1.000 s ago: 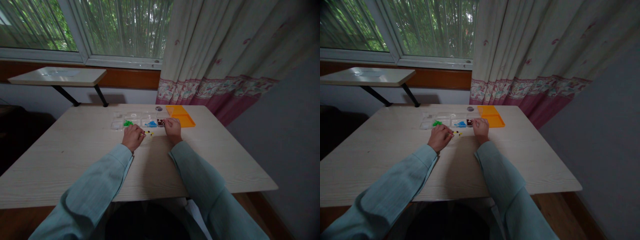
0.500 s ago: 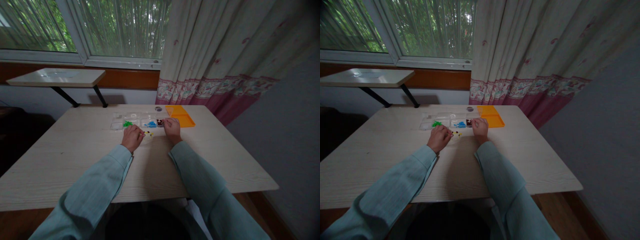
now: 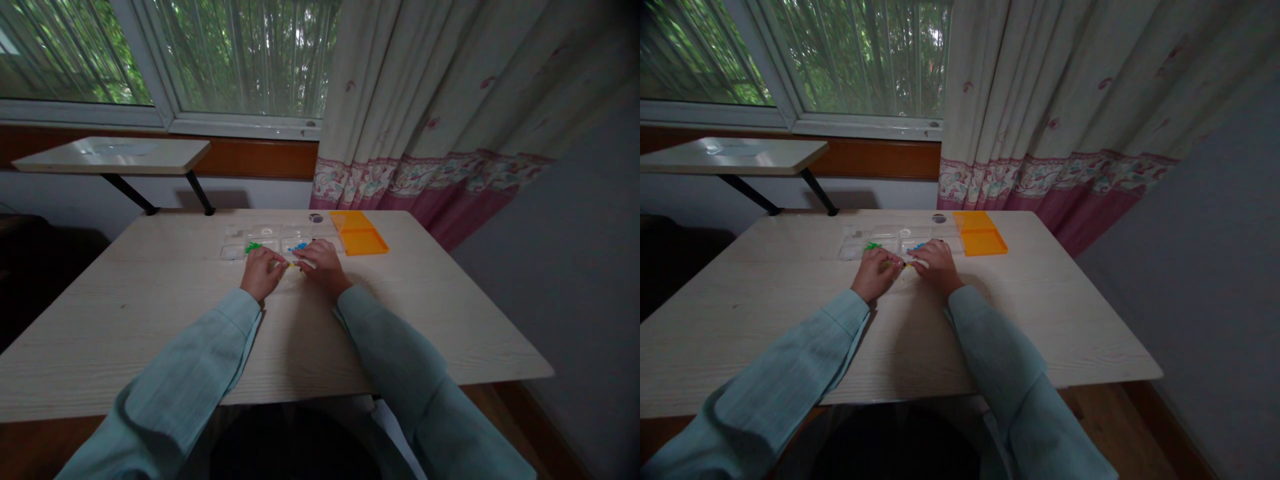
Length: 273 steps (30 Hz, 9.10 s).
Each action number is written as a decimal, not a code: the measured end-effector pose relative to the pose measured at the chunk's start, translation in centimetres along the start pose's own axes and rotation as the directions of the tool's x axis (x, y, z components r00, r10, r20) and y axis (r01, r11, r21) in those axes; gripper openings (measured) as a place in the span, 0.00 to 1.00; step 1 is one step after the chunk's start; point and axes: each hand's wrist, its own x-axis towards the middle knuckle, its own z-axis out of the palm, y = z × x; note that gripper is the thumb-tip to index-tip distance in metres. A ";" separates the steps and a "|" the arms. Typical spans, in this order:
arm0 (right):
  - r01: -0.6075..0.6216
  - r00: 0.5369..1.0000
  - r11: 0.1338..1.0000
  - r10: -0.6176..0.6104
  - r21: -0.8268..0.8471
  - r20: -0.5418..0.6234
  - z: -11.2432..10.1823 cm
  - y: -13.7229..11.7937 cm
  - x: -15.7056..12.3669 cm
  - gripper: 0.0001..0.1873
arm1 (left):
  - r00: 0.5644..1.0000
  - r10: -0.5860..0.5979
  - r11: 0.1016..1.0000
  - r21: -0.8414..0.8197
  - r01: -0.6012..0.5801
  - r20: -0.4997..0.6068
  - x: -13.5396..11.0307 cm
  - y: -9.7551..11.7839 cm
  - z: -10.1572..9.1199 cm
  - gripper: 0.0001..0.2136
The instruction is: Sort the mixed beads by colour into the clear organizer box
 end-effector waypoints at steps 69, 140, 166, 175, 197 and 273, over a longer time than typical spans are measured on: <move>-0.398 0.870 0.918 0.380 0.010 -0.312 0.2 3.8 -0.3 0.19 | 0.993 0.057 0.963 0.257 -0.082 0.101 -0.1 1.1 0.0 0.09; -0.344 0.927 0.914 0.294 -0.216 -0.235 -0.7 3.9 -0.4 0.16 | 0.999 -0.002 1.000 0.004 0.002 -0.040 0.8 0.9 0.7 0.12; -0.357 0.916 0.917 0.306 -0.177 -0.258 -0.3 4.0 -0.5 0.18 | 0.989 0.103 0.977 0.178 -0.120 0.102 0.4 2.1 1.4 0.08; -0.351 0.917 0.922 0.301 -0.167 -0.263 -0.4 3.7 -0.5 0.18 | 0.978 0.139 0.967 0.190 -0.168 0.156 0.4 2.1 1.5 0.12; -0.365 0.913 0.917 0.318 -0.160 -0.257 -0.5 3.5 -0.5 0.17 | 0.981 0.115 0.976 0.166 -0.140 0.154 0.4 1.8 1.7 0.05; -0.442 0.884 0.880 0.393 -0.177 -0.251 -0.9 3.8 -0.5 0.18 | 0.999 0.033 0.999 -0.018 -0.034 -0.033 0.7 0.4 0.3 0.10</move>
